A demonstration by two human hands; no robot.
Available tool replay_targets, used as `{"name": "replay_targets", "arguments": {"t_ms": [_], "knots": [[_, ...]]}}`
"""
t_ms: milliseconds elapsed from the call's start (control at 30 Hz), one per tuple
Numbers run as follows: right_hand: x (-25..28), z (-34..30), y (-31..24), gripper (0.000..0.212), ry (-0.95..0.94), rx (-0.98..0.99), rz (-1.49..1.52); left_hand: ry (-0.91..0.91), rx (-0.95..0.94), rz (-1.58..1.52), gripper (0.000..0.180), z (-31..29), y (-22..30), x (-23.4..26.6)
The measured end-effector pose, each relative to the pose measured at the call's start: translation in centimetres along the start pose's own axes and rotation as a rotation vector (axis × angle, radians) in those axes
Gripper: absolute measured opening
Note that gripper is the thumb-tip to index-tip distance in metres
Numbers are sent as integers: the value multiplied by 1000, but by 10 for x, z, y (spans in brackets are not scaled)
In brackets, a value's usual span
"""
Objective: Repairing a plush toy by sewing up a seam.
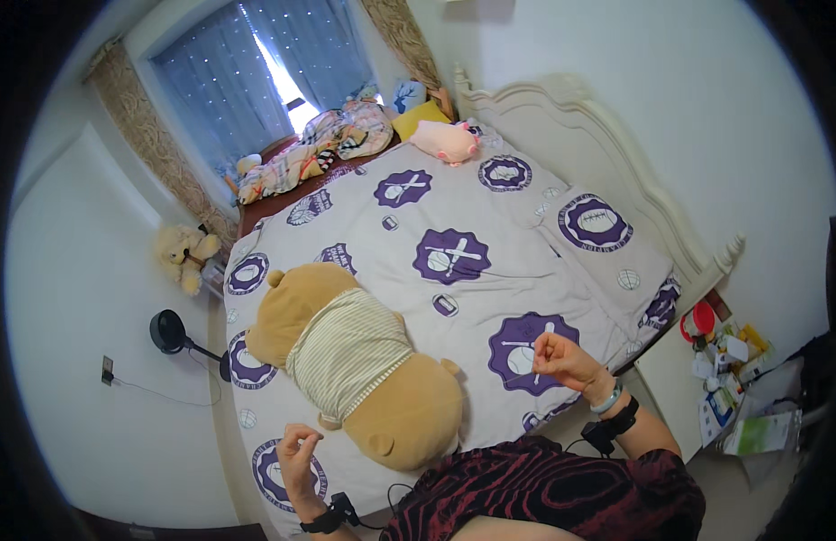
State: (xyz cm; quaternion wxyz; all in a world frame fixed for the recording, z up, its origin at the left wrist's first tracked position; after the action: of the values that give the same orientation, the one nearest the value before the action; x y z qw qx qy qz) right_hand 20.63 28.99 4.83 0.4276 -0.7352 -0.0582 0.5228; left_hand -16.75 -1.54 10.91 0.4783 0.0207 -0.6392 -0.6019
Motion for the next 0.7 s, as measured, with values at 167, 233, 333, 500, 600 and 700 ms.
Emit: {"name": "replay_targets", "arguments": {"t_ms": [167, 233, 333, 500, 600, 700], "knots": [[-11, 14, 42, 24, -97, -186, -98, 248, 91, -688, 2, -15, -36, 24], [-11, 18, 59, 24, -112, -230, -101, 226, 77, -1031, 5, -17, -44, 20], [-11, 25, 81, 24, -125, -296, -104, 213, 119, -1501, 11, -17, -38, 2], [-12, 38, 102, 24, -154, -381, 21, 124, 245, -1848, 25, -24, -28, -9], [-29, 45, 100, 25, -240, -361, 83, 159, 180, -1555, 22, -31, -43, 7], [-46, 54, 99, 23, -328, -349, 128, 212, 184, -1445, 17, -41, -48, 20]]}}
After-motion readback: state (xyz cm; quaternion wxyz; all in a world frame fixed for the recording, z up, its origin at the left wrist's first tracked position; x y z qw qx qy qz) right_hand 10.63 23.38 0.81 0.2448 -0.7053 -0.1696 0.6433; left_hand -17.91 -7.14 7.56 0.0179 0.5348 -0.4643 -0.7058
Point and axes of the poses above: each hand's wrist, its own z-axis towards the middle knuckle, its own x-axis out of the back of the hand, y = z × x, the point moved 10 cm from there along z, towards the middle knuckle, and after that the axes turned 10 degrees about z, right-handed, at the moved point
